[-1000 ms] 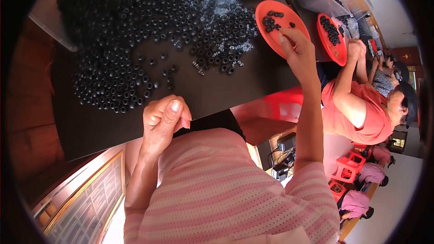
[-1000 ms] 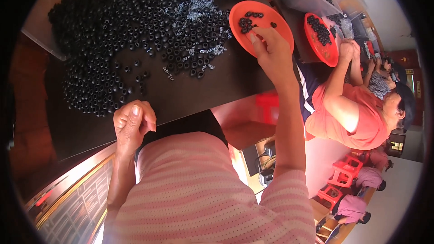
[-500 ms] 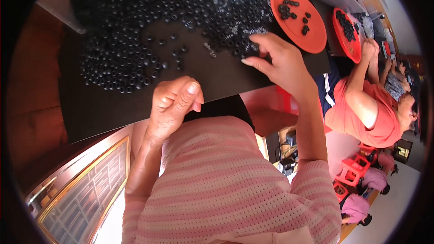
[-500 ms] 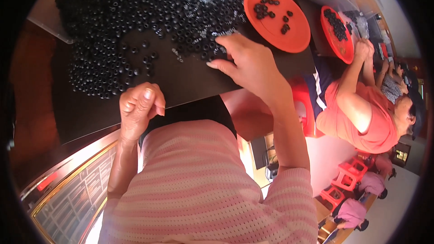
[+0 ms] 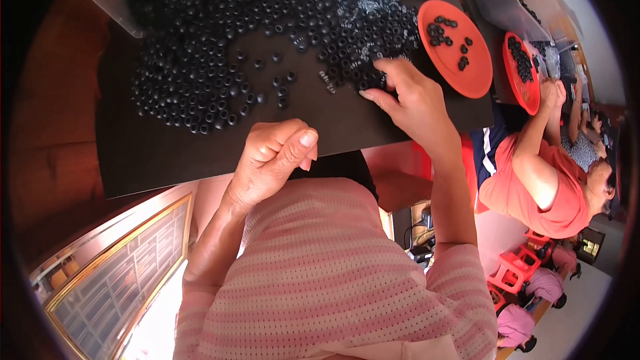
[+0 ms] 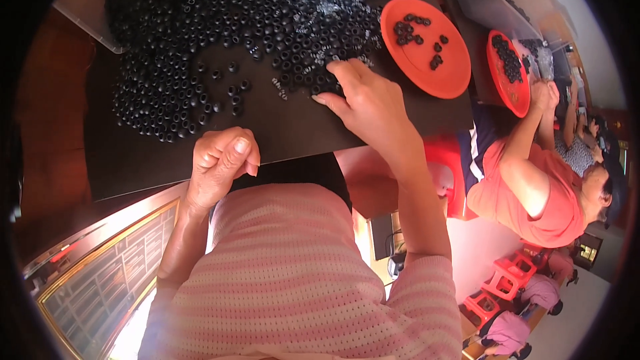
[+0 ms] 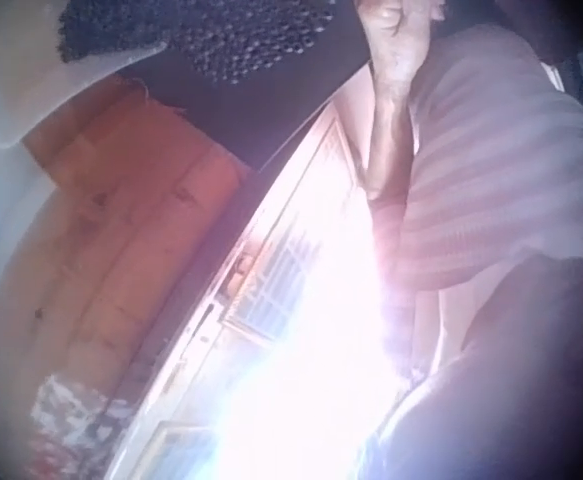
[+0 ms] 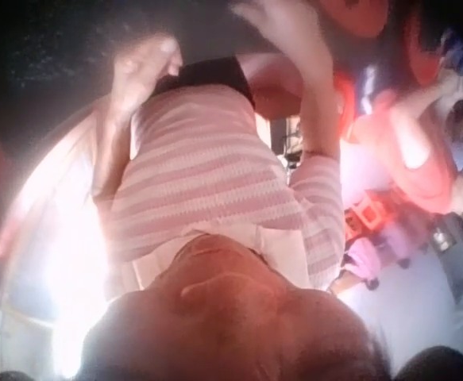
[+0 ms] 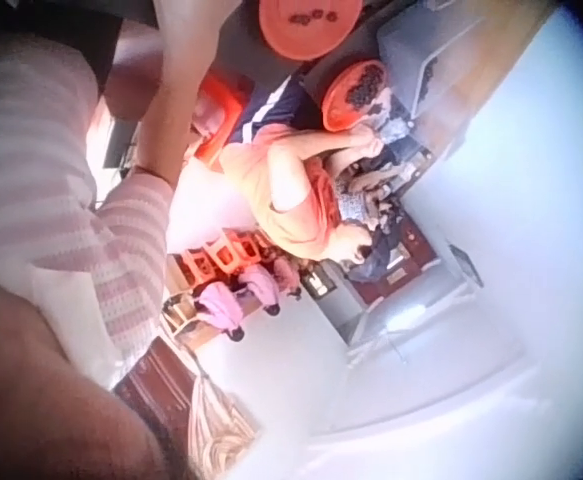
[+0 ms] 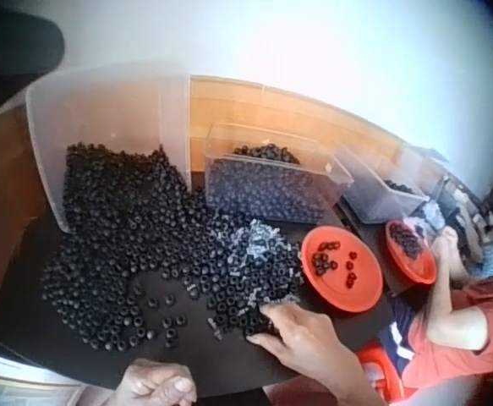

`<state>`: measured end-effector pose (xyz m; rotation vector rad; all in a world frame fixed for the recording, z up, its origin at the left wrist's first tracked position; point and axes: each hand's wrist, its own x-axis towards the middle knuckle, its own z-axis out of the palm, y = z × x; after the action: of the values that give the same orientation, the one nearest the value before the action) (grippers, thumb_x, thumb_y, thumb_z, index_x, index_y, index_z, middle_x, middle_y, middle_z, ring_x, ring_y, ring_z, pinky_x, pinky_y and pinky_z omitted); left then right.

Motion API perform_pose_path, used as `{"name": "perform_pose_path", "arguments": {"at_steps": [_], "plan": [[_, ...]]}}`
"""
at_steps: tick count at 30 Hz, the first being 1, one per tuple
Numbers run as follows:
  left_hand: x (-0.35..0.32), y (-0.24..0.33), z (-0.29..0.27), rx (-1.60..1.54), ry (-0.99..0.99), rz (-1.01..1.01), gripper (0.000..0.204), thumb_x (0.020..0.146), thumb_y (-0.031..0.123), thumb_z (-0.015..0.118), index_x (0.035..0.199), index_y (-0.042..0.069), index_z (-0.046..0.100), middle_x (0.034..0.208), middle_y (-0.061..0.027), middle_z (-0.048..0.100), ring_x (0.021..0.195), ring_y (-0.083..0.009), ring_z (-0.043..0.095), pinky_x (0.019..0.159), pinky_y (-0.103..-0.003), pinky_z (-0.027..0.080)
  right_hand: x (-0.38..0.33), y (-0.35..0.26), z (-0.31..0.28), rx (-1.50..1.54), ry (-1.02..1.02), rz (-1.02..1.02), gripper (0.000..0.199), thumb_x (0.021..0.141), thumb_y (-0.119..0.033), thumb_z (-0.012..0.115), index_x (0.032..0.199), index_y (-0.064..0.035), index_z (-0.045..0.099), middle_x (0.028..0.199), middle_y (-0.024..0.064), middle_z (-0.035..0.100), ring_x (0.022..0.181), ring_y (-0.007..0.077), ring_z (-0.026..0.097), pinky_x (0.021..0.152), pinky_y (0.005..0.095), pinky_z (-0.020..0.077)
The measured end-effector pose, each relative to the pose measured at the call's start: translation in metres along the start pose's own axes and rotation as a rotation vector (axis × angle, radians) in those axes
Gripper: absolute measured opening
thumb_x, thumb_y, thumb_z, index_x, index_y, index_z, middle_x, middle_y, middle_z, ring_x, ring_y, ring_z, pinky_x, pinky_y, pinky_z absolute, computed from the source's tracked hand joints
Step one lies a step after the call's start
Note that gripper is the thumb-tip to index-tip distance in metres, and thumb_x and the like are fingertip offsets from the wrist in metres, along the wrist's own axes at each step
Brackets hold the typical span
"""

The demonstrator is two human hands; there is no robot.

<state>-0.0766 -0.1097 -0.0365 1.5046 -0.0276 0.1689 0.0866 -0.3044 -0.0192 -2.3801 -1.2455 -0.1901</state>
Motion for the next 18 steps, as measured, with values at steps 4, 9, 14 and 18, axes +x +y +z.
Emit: {"name": "perform_pose_path", "arguments": {"at_steps": [4, 9, 14, 18], "plan": [[0.000, -0.003, 0.000, 0.059, -0.041, 0.054, 0.040, 0.100, 0.026, 0.052, 0.069, 0.001, 0.056, 0.060, -0.0034, 0.056, 0.053, -0.0114, 0.054, 0.050, -0.027, 0.042, 0.000, -0.003, 0.001, 0.013, 0.002, -0.012, 0.042, 0.075, -0.029, 0.076, 0.105, -0.0045, 0.061, 0.085, 0.0089, 0.061, 0.070, 0.0292, 0.063, 0.056, 0.0382, 0.0493], [-0.004, -0.004, 0.004, 0.076, -0.054, 0.061, 0.038, 0.099, 0.022, 0.054, 0.068, 0.001, 0.055, 0.059, -0.0032, 0.055, 0.053, -0.0111, 0.053, 0.049, -0.027, 0.042, 0.001, -0.003, 0.011, 0.023, 0.004, 0.031, 0.039, 0.076, -0.026, 0.076, 0.105, -0.0042, 0.060, 0.084, 0.0094, 0.060, 0.068, 0.0293, 0.063, 0.055, 0.0388, 0.0487], [-0.005, -0.003, 0.008, 0.174, -0.049, 0.073, 0.035, 0.097, 0.016, 0.057, 0.067, -0.001, 0.051, 0.055, -0.0064, 0.047, 0.048, -0.0153, 0.044, 0.046, -0.032, 0.037, 0.023, -0.010, 0.017, -0.033, 0.095, -0.081, 0.030, 0.080, -0.021, 0.073, 0.102, -0.0039, 0.061, 0.083, 0.0099, 0.060, 0.066, 0.0306, 0.063, 0.054, 0.0395, 0.0485], [0.006, -0.005, 0.005, 0.203, -0.053, 0.126, 0.039, 0.095, 0.015, 0.059, 0.065, -0.001, 0.042, 0.055, -0.0086, 0.039, 0.047, -0.0191, 0.038, 0.045, -0.036, 0.033, 0.039, -0.013, 0.016, 0.072, 0.090, -0.145, 0.020, 0.084, -0.015, 0.069, 0.099, -0.0058, 0.062, 0.084, 0.0092, 0.059, 0.069, 0.0311, 0.062, 0.055, 0.0405, 0.0488]]}}
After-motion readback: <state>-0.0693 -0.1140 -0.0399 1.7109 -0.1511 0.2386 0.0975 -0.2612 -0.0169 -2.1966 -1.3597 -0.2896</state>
